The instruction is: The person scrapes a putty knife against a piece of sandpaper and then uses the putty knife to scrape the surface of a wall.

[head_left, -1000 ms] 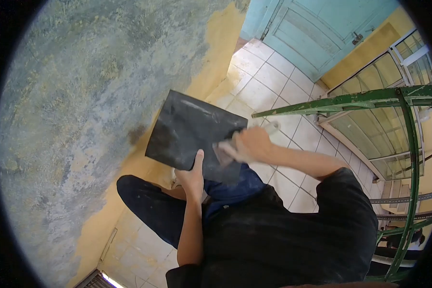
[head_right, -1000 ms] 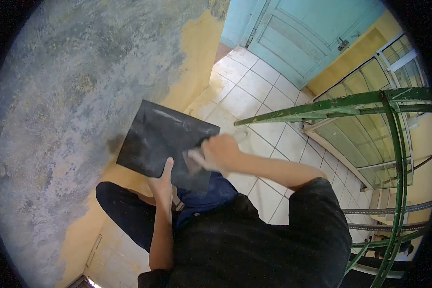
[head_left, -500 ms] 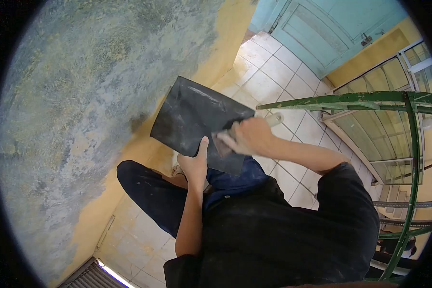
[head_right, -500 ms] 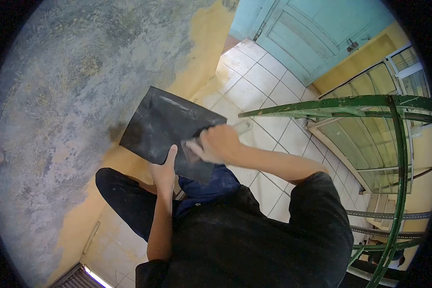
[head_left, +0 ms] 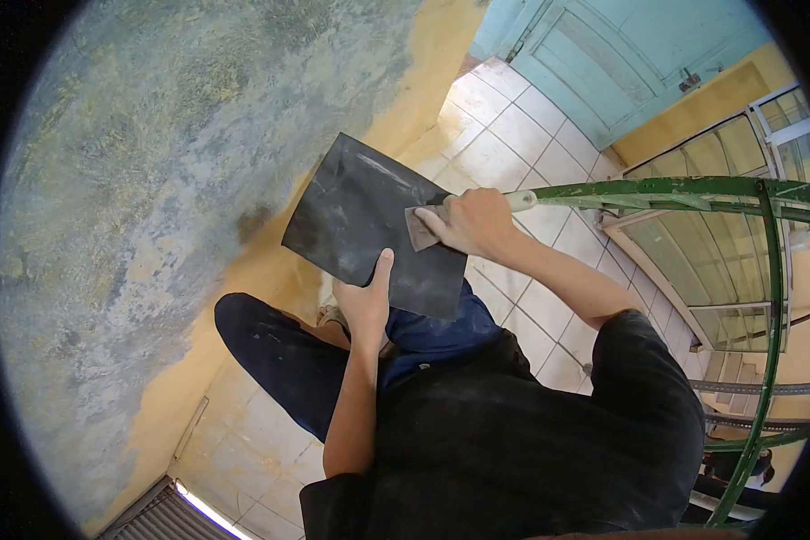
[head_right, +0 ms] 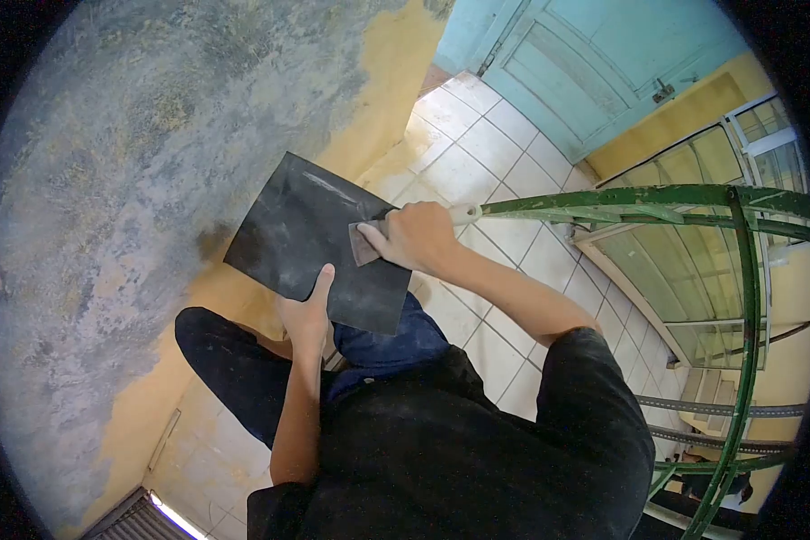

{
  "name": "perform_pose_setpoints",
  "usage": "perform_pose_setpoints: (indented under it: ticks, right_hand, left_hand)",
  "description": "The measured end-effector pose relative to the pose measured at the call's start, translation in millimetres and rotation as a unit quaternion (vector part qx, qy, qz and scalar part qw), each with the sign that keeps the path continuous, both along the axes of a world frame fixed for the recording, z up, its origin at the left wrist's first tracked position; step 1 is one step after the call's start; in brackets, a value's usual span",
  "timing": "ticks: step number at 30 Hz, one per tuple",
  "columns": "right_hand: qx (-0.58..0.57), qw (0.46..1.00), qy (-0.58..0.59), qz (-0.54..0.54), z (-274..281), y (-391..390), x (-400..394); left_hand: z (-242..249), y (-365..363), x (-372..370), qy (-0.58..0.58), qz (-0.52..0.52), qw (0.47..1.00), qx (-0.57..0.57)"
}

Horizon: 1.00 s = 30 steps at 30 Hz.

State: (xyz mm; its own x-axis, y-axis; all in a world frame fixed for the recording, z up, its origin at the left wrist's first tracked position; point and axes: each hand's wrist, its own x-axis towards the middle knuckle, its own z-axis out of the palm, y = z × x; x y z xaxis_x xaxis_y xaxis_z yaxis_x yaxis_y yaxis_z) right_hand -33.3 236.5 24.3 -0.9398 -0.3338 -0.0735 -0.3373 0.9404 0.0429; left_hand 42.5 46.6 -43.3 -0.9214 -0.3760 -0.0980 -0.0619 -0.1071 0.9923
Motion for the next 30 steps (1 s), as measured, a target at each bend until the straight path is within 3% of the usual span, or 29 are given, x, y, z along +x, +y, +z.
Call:
perform_pose_setpoints:
  ticks: [3,10,12,14,19,22,24,26,28,30]
  right_hand:
    - [-0.034,0.998,-0.017,0.045,5,-12,27]
    - [-0.04,0.999,0.005,-0.014,4,-8,-2]
    - [-0.032,0.999,0.029,0.019,-2,-11,22]
    - [-0.023,0.992,0.038,0.121,-2,-9,32]
    - [-0.027,0.999,0.043,0.019,0,-6,-5]
    - [-0.029,0.991,0.063,0.114,-1,-8,29]
    - [-0.018,0.992,0.064,0.106,-4,-3,15]
    - [-0.021,0.998,0.058,0.002,-9,2,-10]
    - [-0.028,0.998,0.053,0.0,-1,-4,2]
    - [-0.015,0.997,0.037,0.066,1,-7,32]
  left_hand:
    - [1,-2,0,0.001,-0.011,1.0,-0.014]
    - [4,-3,1,-0.027,-0.01,1.0,0.007]
    - [0,-4,0,-0.033,-0.02,0.999,0.014]
    - [0,-4,-1,-0.026,-0.016,0.999,0.015]
    - [7,-5,2,-0.048,-0.006,0.999,-0.011]
    - [3,-6,1,-0.037,-0.023,0.999,0.003]
    - [1,-4,2,-0.026,-0.011,0.999,0.034]
    - [-1,-3,2,-0.02,-0.007,0.999,0.027]
    - [-1,-5,1,-0.009,-0.003,1.0,0.016]
    - [-2,-7,4,-0.017,-0.009,1.0,0.012]
